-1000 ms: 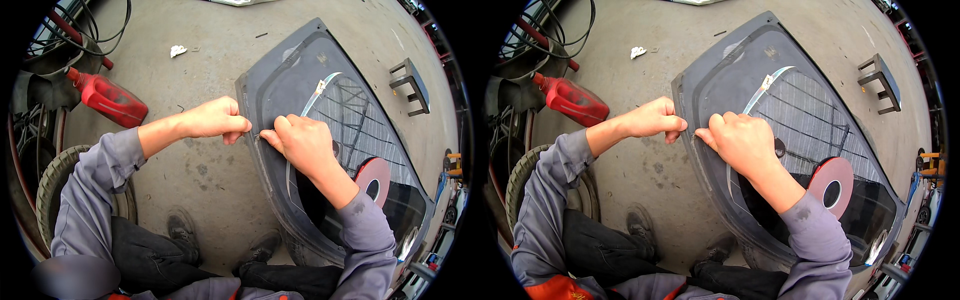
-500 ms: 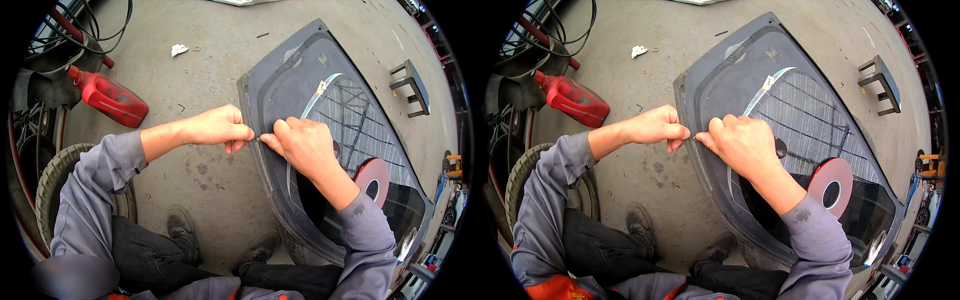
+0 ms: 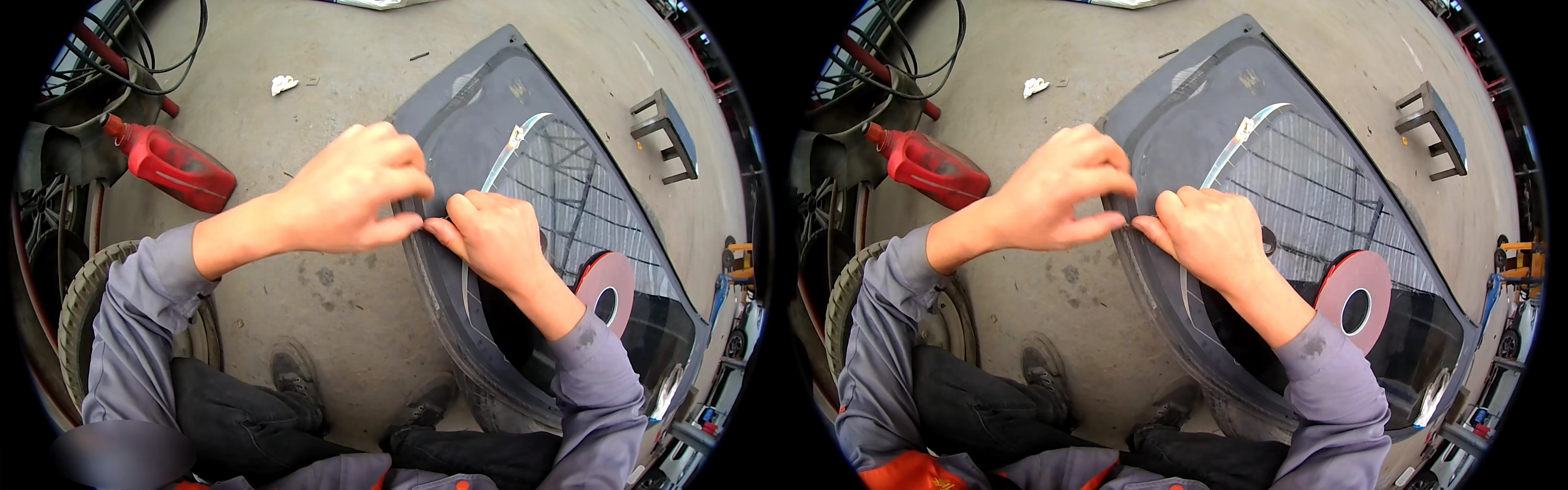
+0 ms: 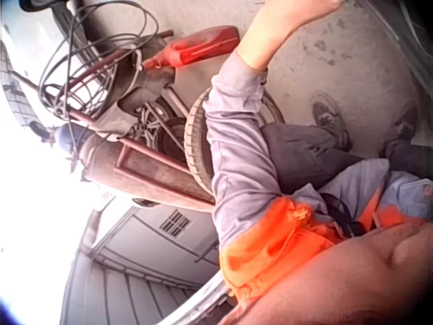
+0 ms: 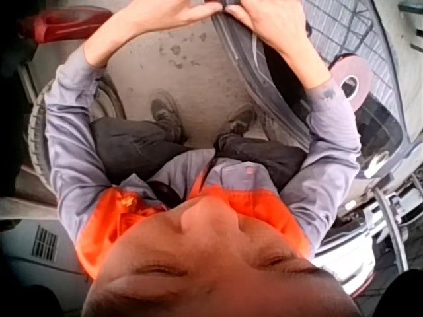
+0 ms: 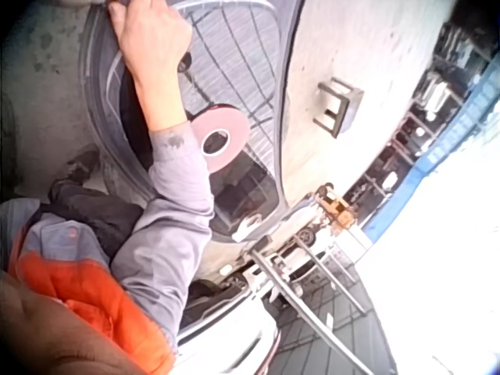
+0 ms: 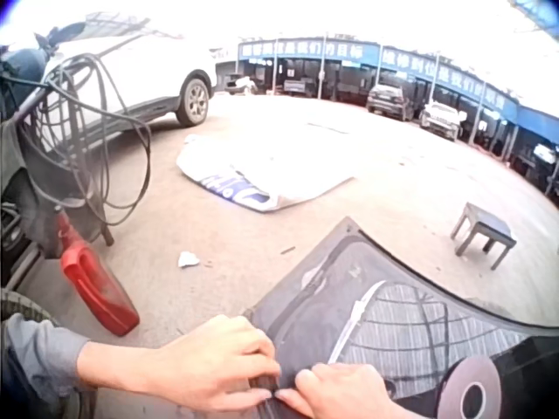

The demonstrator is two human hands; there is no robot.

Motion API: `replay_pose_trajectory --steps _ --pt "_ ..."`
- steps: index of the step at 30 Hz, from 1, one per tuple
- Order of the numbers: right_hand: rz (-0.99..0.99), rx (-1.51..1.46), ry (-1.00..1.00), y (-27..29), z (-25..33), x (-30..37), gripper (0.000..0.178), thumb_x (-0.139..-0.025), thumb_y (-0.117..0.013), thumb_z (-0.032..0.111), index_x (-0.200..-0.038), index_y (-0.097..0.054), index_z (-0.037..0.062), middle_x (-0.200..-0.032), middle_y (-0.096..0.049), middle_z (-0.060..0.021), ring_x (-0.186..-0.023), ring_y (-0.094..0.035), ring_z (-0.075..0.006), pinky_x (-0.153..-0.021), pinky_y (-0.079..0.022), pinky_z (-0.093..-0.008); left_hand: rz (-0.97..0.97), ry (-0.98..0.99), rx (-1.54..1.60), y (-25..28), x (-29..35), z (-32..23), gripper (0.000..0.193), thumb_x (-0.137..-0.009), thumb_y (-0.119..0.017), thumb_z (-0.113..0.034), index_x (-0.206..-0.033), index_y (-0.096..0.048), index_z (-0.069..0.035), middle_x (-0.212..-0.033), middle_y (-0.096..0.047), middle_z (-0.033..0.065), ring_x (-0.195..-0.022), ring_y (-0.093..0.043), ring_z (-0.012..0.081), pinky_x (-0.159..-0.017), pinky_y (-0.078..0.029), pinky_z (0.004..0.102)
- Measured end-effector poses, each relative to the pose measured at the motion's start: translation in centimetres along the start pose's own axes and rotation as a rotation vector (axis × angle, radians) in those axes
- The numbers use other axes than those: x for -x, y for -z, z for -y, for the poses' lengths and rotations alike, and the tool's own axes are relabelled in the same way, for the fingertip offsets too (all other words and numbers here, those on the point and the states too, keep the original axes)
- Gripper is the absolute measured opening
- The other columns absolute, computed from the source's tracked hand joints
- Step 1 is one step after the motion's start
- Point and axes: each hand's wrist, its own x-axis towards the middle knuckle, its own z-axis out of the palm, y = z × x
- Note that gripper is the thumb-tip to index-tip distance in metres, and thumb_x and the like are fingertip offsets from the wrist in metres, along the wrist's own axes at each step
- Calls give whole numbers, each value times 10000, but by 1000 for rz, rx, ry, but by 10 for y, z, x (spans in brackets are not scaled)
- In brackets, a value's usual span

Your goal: The person removes a rear windshield from a white SUV and places it on the floor. They then retrieve a roll of red tape and apply it along the edge of the glass while sitting on the floor.

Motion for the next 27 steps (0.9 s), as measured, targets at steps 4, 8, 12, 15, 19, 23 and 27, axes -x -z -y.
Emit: replay_pose_trajectory --steps 4,8,12,15,19,23,27 --pt "9 -3 -19 1 3 5 393 -793 -735 386 -658 -495 106 -571 -504 -35 -516 -580 -201 -431 -436 -336 184 -15 -51 -3 2 -3 195 -702 -751 -104 -884 -681 -112 -917 -606 -7 -922 -543 210 -844 -391 367" --pt "5 -63 -52 2 3 7 394 -802 -738 325 -666 -460 81 -567 -479 -59 -503 -530 -244 -436 -395 -375 179 -51 -75 -2 5 -3 193 -694 -747 -90 -875 -683 -112 -920 -607 -12 -921 -542 206 -847 -386 366" --pt "-26 -86 -42 0 4 9 398 -802 -740 323 -666 -459 77 -565 -478 -60 -502 -531 -244 -437 -397 -375 174 -38 -82 -4 5 -8 207 -677 -758 -97 -869 -680 -111 -917 -598 -13 -927 -538 206 -854 -384 372" --pt "-28 -84 -47 1 4 9 395 -803 -739 322 -666 -460 78 -567 -482 -59 -503 -533 -240 -438 -399 -372 151 -35 -91 -6 5 -10 214 -665 -778 -122 -852 -676 -113 -916 -590 -14 -931 -534 208 -861 -382 378" --pt "-36 -39 -49 4 5 9 387 -799 -741 328 -667 -466 88 -573 -480 -50 -500 -530 -228 -436 -402 -364 113 -6 -85 -11 8 -14 198 -662 -793 -134 -812 -666 -114 -899 -586 -16 -932 -531 206 -873 -382 384" --pt "-73 108 -11 6 8 9 400 -790 -734 402 -645 -482 128 -563 -467 -16 -515 -564 -176 -438 -440 -318 80 31 -67 -14 9 -15 164 -674 -784 -104 -771 -652 -112 -863 -585 -18 -922 -535 208 -883 -385 390" --pt "-100 171 -13 12 4 8 402 -780 -742 401 -642 -477 131 -569 -465 -10 -510 -553 -169 -447 -439 -307 58 60 -63 -15 11 -15 160 -676 -773 -84 -746 -632 -111 -849 -588 -17 -925 -543 212 -887 -390 392"
